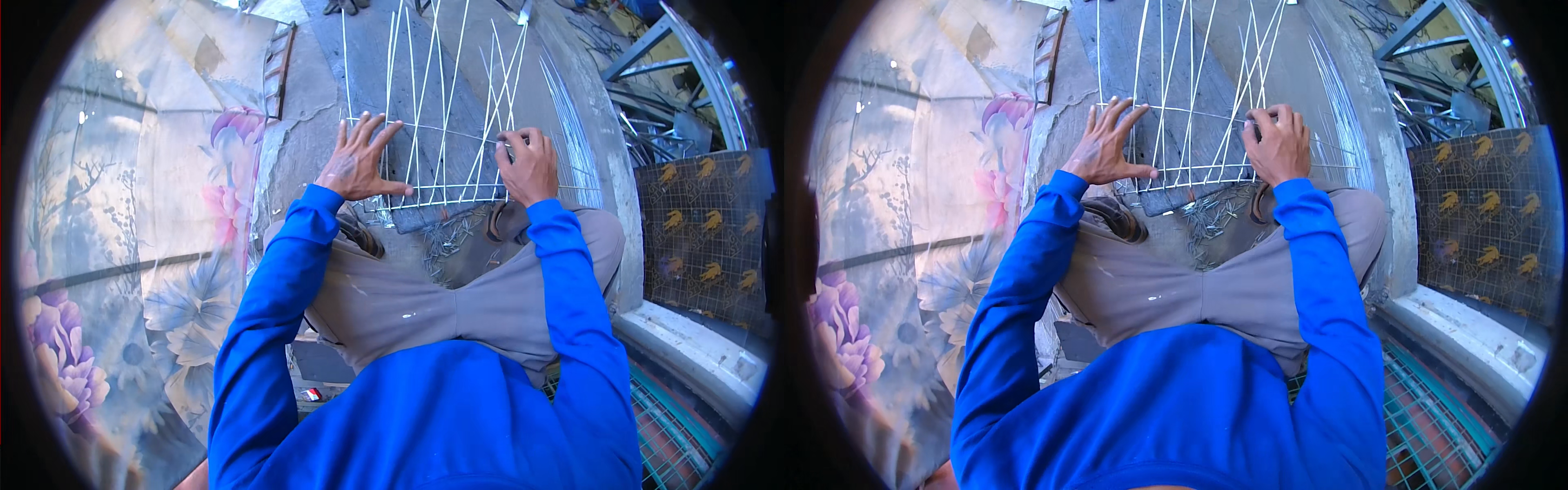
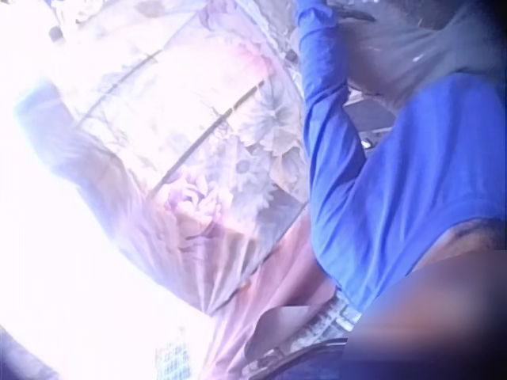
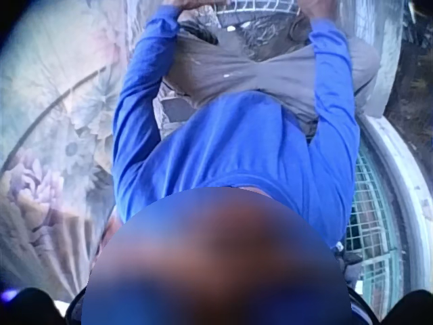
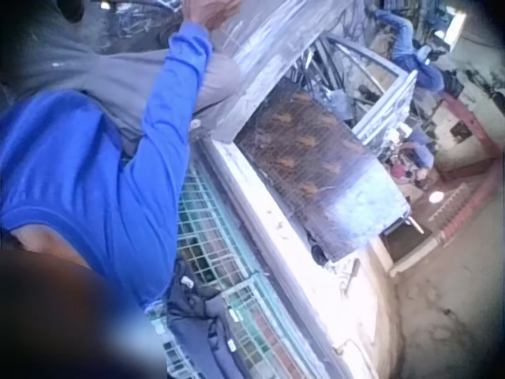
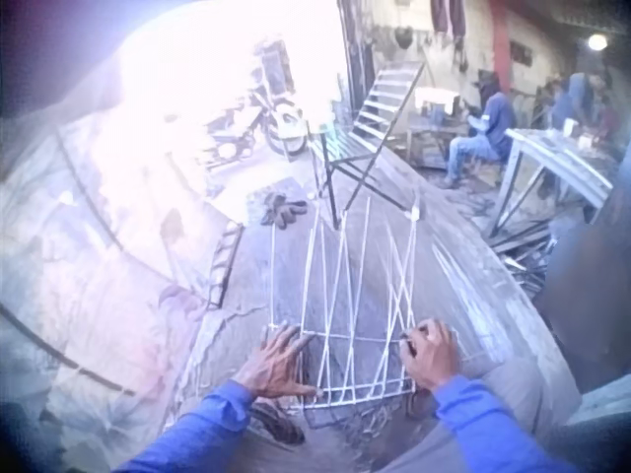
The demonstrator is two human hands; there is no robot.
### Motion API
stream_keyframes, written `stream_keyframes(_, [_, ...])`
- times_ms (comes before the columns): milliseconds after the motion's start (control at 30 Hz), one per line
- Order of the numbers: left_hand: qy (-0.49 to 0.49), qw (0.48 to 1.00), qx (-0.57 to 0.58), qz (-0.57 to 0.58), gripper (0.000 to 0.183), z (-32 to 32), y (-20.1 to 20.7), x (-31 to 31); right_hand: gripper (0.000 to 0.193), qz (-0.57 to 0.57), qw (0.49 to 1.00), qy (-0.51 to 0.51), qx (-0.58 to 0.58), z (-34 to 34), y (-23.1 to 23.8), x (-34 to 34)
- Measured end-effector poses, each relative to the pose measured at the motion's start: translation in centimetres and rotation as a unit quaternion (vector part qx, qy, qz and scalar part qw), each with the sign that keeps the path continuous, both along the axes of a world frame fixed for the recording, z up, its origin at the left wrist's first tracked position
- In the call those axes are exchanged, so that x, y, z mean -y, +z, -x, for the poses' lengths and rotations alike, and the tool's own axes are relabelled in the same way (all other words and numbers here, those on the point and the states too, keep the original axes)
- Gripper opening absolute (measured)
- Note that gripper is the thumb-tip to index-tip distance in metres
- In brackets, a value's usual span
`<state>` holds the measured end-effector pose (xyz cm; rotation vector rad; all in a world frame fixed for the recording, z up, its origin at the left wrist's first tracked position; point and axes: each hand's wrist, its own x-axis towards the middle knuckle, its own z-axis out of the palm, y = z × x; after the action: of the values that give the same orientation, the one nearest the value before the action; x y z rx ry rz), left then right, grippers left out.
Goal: Manually bending and assembling a wire mesh structure on a workbench.
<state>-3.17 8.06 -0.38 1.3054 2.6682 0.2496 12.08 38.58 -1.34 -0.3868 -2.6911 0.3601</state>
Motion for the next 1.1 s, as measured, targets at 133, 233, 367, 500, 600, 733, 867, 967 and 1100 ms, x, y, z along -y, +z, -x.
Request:
stream_keyframes(133, [-0.015,0.998,0.044,-0.041,0.136,1.3,0.2,1.2,0.020,-0.019,0.998,0.015,0.050,0.4,1.2,0.0])
stream_keyframes(233, [0.089,0.982,0.036,-0.161,0.107,2.3,-1.6,2.7,0.019,-0.023,0.998,0.024,0.056,0.7,1.5,-0.2])
stream_keyframes(367, [0.245,0.916,0.130,-0.289,0.075,1.7,-2.8,2.7,0.020,-0.031,0.998,0.046,-0.002,2.0,2.4,2.1])
stream_keyframes(500, [0.246,0.897,0.196,-0.310,0.070,0.8,-3.4,1.0,0.030,0.000,0.985,0.164,0.052,4.4,1.8,6.0])
stream_keyframes(600, [0.239,0.918,0.079,-0.305,0.064,-0.3,-5.6,-0.6,0.049,0.016,0.984,0.162,0.075,5.5,1.0,9.7])
stream_keyframes(733, [0.287,0.883,0.079,-0.362,0.050,-1.5,-6.5,-2.3,0.074,-0.045,0.990,0.121,0.053,5.0,-0.2,12.4])
stream_keyframes(867, [0.315,0.860,0.074,-0.394,0.034,-0.9,-6.9,-2.8,0.079,-0.019,0.994,0.094,0.055,5.6,-1.9,14.4])
stream_keyframes(967, [0.319,0.860,0.057,-0.393,0.030,-0.9,-6.6,-3.0,0.077,-0.037,0.997,0.045,0.044,6.5,-2.1,15.3])
stream_keyframes(1100, [0.311,0.856,0.060,-0.409,0.029,-1.1,-6.6,-3.0,0.072,-0.023,0.998,0.028,0.049,6.8,-1.8,15.5])
